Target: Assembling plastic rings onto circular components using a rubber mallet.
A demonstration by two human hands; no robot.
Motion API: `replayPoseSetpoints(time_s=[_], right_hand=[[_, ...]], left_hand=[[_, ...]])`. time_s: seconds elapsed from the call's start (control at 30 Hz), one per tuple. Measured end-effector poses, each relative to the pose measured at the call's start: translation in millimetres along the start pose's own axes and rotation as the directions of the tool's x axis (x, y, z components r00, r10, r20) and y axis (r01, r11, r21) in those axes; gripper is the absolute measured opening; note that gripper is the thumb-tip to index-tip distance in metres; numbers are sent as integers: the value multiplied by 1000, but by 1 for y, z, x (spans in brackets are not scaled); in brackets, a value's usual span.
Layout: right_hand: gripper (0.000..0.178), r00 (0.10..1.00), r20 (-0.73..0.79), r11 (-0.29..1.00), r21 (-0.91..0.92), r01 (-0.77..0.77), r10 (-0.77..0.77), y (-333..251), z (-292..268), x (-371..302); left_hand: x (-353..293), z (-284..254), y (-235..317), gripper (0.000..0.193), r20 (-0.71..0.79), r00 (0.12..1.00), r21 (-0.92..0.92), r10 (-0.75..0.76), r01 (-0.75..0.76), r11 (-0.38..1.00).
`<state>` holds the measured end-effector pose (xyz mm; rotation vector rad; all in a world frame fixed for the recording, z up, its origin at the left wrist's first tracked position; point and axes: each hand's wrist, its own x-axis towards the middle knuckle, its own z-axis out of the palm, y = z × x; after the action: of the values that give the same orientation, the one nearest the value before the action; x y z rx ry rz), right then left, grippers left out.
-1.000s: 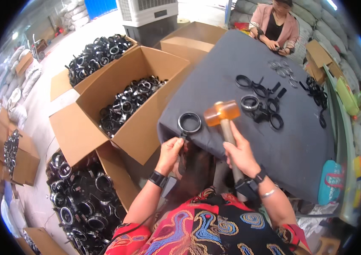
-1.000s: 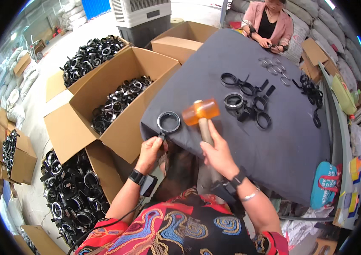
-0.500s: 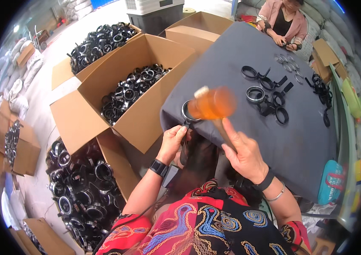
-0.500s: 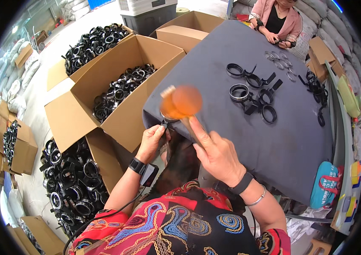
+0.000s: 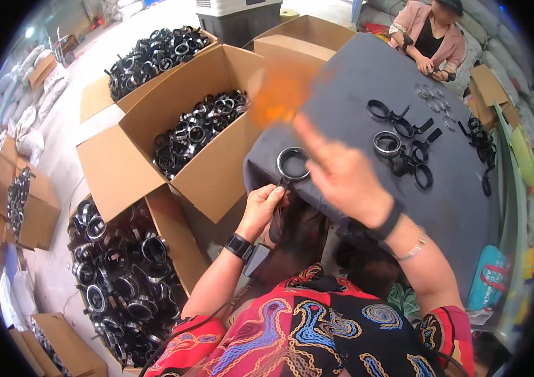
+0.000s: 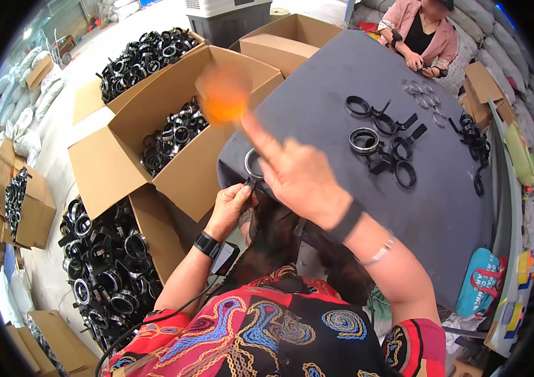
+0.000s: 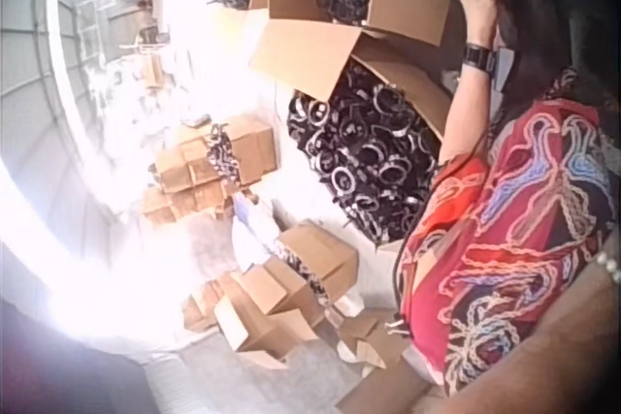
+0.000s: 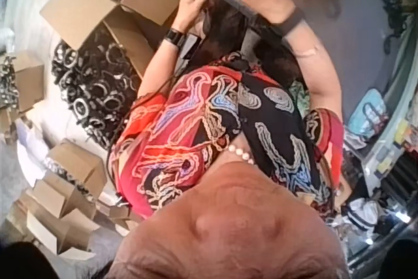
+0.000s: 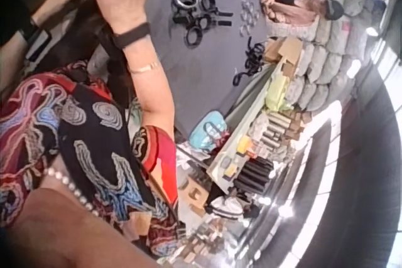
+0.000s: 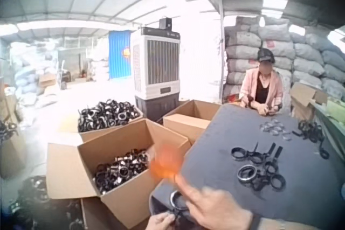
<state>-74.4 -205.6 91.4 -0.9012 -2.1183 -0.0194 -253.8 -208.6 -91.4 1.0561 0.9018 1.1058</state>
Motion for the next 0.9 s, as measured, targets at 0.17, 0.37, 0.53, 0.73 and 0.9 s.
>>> replayPoseSetpoints(time_s=[0.17,0.37,0.53,0.73,0.9], right_hand=[[67,755,501,834,112,-541,423,53,13,-12],[70,937,35,850,410,-331,348,17,-15,0],[72,671,381,574,347,-742,636,56,0,-36],[72,771,75,653,484,-582,632,27,-34,-38],[74,447,507,237,425,-873,737,31,-12,-93]], left_hand=[[1,0,3,30,-8,1000,180,4,-3,984],[-4,-1,5,31,-3,1000,90,20,-20,996],[2,1,-3,31,10,1000,129,1,-2,992],[4,0,6,31,25,1000,41,1,-2,999],[10,-4,-3,26,15,999,32,40,-41,999]])
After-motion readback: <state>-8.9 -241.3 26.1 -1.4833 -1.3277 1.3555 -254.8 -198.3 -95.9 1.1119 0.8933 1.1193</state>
